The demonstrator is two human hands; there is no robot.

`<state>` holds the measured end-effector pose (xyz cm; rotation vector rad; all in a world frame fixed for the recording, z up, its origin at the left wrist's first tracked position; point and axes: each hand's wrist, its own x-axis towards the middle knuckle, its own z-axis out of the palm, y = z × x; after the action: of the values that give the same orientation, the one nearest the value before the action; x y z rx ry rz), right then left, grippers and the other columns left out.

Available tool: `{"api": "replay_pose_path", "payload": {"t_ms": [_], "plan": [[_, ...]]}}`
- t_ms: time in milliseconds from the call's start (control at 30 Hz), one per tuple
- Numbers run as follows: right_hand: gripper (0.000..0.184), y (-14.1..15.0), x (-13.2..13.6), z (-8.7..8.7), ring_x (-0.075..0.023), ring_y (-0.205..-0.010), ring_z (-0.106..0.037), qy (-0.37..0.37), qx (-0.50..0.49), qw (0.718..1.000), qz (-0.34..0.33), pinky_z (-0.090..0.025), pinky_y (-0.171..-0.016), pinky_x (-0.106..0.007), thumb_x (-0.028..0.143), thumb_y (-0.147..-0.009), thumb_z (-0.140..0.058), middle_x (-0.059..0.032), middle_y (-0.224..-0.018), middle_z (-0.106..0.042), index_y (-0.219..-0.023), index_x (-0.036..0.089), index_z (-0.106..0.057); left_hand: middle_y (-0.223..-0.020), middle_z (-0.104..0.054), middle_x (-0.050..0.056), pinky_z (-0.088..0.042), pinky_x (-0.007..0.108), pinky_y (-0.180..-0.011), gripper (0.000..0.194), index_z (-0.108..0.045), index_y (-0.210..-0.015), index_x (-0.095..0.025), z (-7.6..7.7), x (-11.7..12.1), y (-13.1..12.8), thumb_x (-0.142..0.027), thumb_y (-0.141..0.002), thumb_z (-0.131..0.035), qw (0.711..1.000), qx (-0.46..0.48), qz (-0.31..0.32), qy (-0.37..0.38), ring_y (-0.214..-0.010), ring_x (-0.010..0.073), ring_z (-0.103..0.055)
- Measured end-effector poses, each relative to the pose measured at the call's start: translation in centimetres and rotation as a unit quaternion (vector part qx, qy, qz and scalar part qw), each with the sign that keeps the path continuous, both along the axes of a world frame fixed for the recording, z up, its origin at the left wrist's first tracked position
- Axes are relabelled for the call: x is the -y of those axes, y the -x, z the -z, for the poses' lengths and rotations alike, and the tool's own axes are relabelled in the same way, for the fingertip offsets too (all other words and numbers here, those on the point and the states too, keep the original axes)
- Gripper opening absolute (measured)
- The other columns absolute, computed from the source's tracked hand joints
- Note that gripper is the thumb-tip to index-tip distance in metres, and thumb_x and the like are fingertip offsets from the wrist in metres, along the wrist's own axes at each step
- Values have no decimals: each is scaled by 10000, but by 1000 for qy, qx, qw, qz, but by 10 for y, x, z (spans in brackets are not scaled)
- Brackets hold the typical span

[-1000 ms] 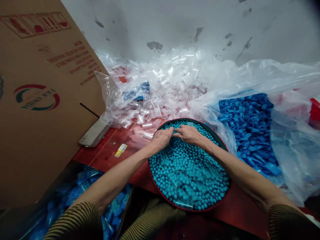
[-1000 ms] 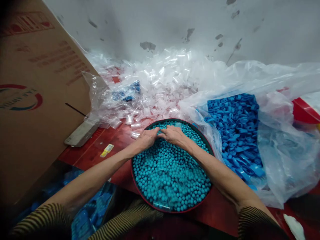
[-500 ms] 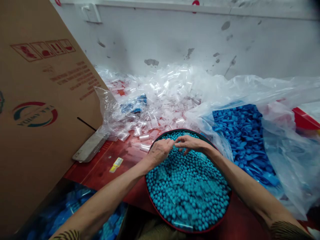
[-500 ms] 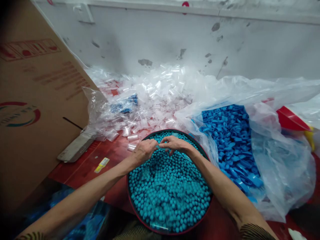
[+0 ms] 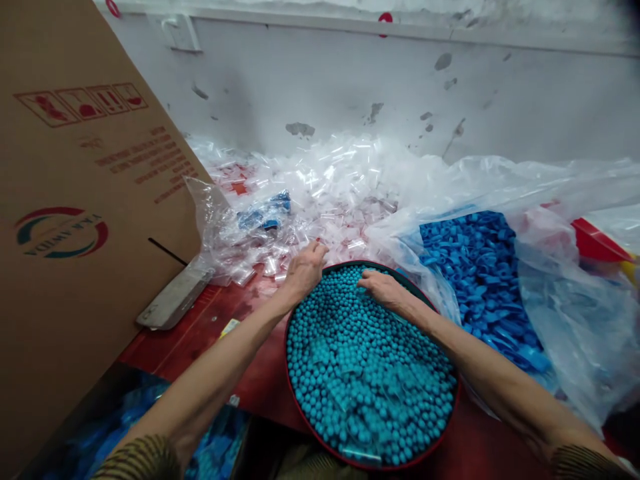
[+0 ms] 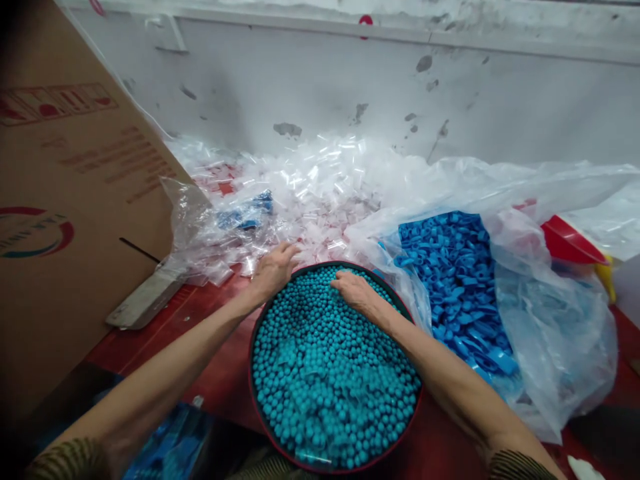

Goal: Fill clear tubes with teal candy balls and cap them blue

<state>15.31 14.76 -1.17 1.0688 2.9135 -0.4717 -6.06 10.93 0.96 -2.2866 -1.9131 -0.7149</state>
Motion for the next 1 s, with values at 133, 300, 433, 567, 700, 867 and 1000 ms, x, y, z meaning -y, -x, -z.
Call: {"api": "replay_pose_path", "payload": {"t_ms": [133,300,433,567,700,867,1000], "plan": [[245,9,-6,5,-128,-703,-518,56,38,997,-40,-363,-616,-213,67,-727,-433,-48,-802,-569,-832,138,-642,-983,-545,77,-420,287,-746,255,-517,-1042,-180,1,6,-22,-195,-805,-424,999,28,33,15,-886,186,-529],[313,24,-18,14,-98,-644,-565,159,70,981,-82,-379,-568,-156,20,-643,-480,13,-731,-643,-844,166,-670,-879,-604,40,-427,276,-746,209,-545,-967,-180,31,65,-34,-204,-820,-399,980,99,87,151,-816,160,-555],[226,31,-4,17,-126,-728,-571,152,81,982,-76,-390,-629,-177,76,-680,-513,-9,-789,-645,-817,172,-664,-919,-589,33,-404,297,-779,208,-544,-972,-204,36,102,-43,-265,-823,-411,971,101,113,187,-856,166,-519],[197,22,31,14,-185,-829,-539,85,86,992,-34,-393,-704,-248,237,-761,-519,-107,-911,-587,-898,123,-602,-927,-571,11,-382,319,-762,215,-558,-949,-251,36,116,-53,-333,-825,-403,960,55,165,218,-872,178,-474],[204,7,56,14,-205,-908,-508,16,81,996,-34,-388,-763,-277,264,-782,-505,-124,-1004,-539,-926,130,-559,-847,-551,30,-373,315,-757,252,-578,-849,-210,45,123,-54,-349,-836,-368,954,26,188,232,-865,179,-452],[200,0,62,16,-205,-954,-485,5,64,997,-39,-382,-791,-291,242,-791,-480,-117,-1075,-507,-960,147,-530,-854,-536,38,-388,285,-761,234,-564,-835,-185,47,129,-50,-296,-845,-359,958,51,176,221,-839,156,-468],[180,3,69,13,-218,-864,-495,-39,87,995,-28,-386,-748,-336,171,-812,-393,-104,-941,-555,-902,150,-547,-880,-551,39,-387,307,-800,223,-556,-851,-190,45,130,-50,-288,-847,-356,959,49,174,220,-881,169,-478]]}}
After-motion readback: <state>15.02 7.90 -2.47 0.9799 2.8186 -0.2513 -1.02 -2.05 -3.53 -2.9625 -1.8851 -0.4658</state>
